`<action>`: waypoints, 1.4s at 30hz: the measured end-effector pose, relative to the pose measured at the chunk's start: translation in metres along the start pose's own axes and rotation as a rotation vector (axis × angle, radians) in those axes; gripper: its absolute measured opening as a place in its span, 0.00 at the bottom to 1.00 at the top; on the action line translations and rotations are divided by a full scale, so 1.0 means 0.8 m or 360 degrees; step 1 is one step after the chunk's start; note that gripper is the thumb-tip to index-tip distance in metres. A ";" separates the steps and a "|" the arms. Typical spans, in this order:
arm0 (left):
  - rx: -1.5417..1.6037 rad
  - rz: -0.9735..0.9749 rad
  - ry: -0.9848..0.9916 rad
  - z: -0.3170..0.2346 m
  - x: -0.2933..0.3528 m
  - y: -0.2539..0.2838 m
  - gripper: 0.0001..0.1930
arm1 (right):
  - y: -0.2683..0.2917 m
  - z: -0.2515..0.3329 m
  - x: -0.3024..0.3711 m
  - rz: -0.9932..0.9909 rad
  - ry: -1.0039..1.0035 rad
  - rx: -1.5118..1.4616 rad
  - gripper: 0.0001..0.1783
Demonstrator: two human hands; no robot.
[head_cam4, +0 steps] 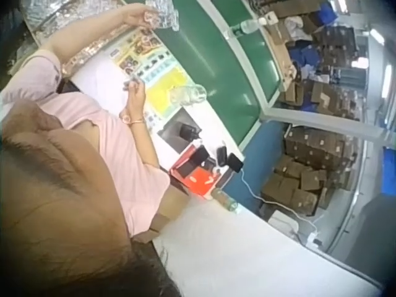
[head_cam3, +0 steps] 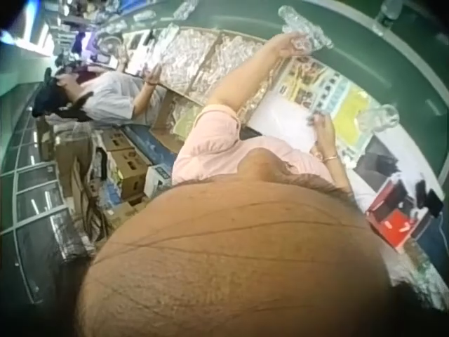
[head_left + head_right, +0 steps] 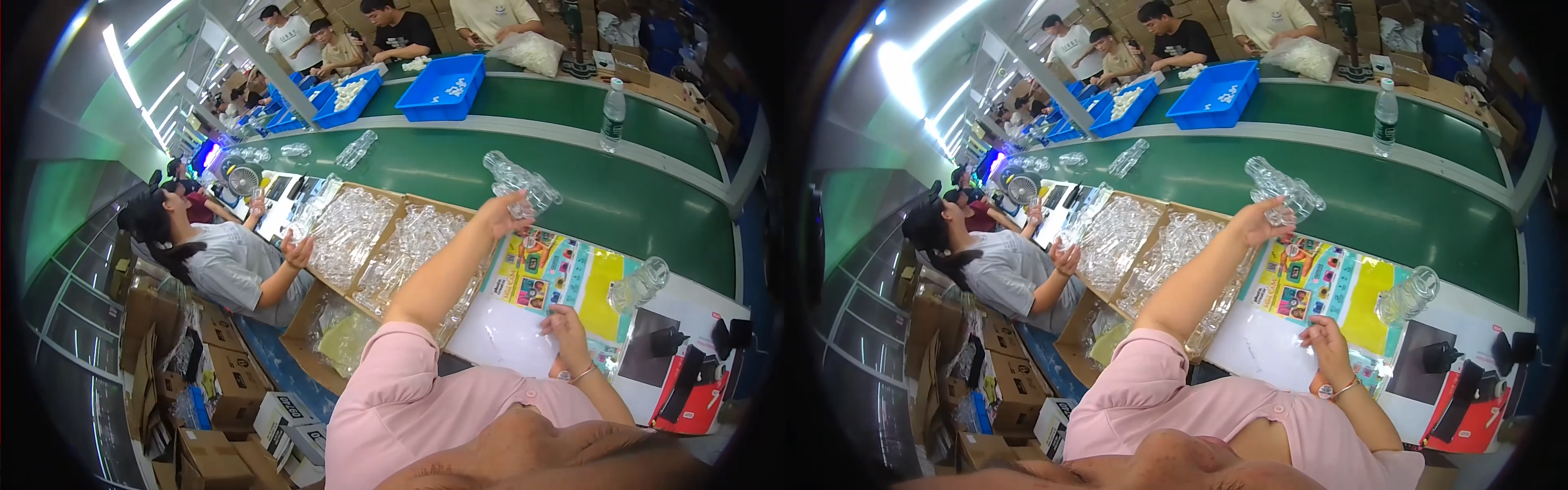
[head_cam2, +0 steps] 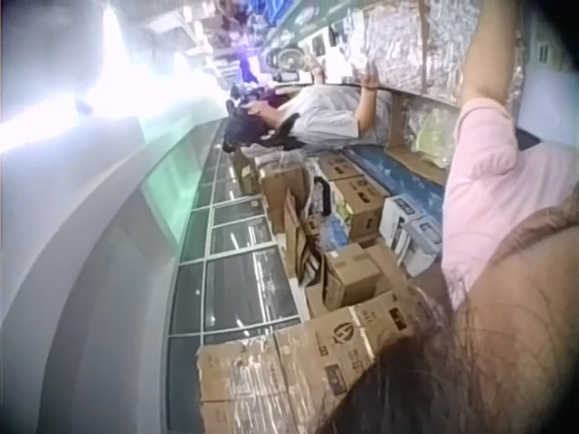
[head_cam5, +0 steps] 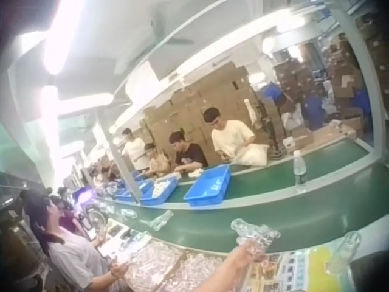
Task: Assembling and cleaning small glass and metal components at a factory assembly line workstation.
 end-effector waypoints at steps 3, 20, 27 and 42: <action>-0.0157 -0.0137 -0.0018 -0.021 -0.028 0.022 0.16 | -0.002 0.004 -0.001 0.0057 -0.0050 0.0023 0.13; -0.2592 -0.1229 -0.1565 -0.160 0.029 0.032 0.27 | -0.006 0.001 -0.007 0.0147 -0.0083 0.0072 0.11; -0.1535 0.0780 -0.1405 -0.100 0.268 -0.227 0.16 | -0.003 -0.008 -0.002 0.0129 -0.0129 0.0039 0.11; -0.0997 0.1833 -0.2267 -0.030 0.659 -0.306 0.15 | -0.002 -0.007 0.003 0.0169 -0.0029 -0.0014 0.12</action>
Point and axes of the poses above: each hand's wrist, its own x-axis away from the middle knuckle, its own y-axis out of the back of the hand, z = x × y, the point moved 8 cm from there along -x, towards the middle knuckle, and after that the axes turned 7 degrees about x, right-handed, at the moved point
